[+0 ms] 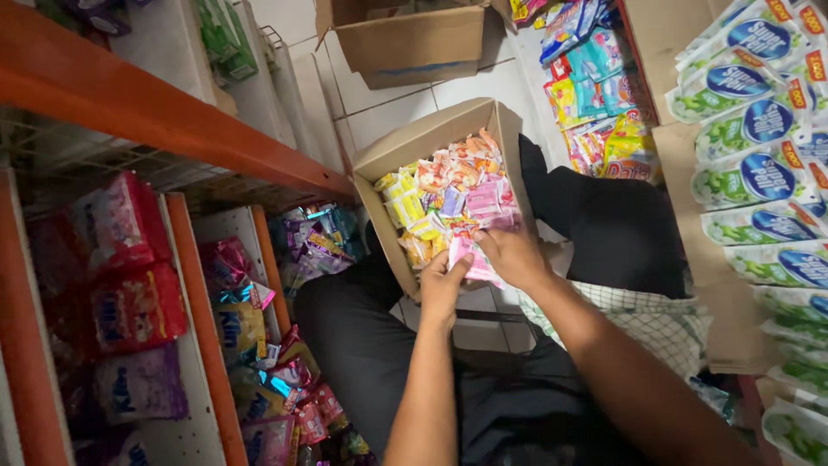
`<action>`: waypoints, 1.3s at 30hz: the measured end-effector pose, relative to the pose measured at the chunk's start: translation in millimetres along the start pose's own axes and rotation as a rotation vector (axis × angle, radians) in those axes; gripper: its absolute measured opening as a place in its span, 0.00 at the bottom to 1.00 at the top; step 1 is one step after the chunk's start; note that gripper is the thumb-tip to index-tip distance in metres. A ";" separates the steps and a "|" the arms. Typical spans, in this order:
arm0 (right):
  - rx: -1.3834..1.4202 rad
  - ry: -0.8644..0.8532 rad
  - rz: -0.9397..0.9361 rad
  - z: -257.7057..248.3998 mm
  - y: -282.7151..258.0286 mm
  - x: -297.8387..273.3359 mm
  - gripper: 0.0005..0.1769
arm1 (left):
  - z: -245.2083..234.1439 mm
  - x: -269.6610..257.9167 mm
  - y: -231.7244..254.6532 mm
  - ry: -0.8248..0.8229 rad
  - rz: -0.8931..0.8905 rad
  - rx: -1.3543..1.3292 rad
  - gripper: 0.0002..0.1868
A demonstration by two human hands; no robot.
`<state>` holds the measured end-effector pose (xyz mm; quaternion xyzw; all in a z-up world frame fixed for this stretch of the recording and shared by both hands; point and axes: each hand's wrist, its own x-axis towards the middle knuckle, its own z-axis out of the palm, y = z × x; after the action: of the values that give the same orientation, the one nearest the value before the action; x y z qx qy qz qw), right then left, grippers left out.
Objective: The person sits on the floor and uses a handheld scanner to scan small pink packages from a cardboard box. After scanning, the person places the packages onto a nearby metal shelf.
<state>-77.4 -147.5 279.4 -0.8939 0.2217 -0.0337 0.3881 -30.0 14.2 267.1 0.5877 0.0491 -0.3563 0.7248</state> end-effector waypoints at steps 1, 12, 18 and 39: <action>-0.055 -0.020 0.042 0.2 -1.7 1.0 0.29 | -1.5 1.8 -1.8 0.012 -0.005 -0.013 0.09; -0.119 -0.072 0.062 7.4 1.3 10.5 0.26 | -9.3 20.4 -8.4 0.169 -0.050 -0.379 0.12; 0.140 -0.007 0.264 -2.1 26.3 15.7 0.24 | -7.8 16.9 -4.6 0.204 -0.059 -0.163 0.12; 0.316 -0.136 0.072 9.7 -6.8 2.9 0.19 | -6.6 23.3 -21.9 0.061 -0.026 -0.286 0.07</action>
<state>-70.0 -138.1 277.1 -0.8135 0.2190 0.0063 0.5388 -23.1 8.2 235.8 0.4884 0.1289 -0.3370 0.7945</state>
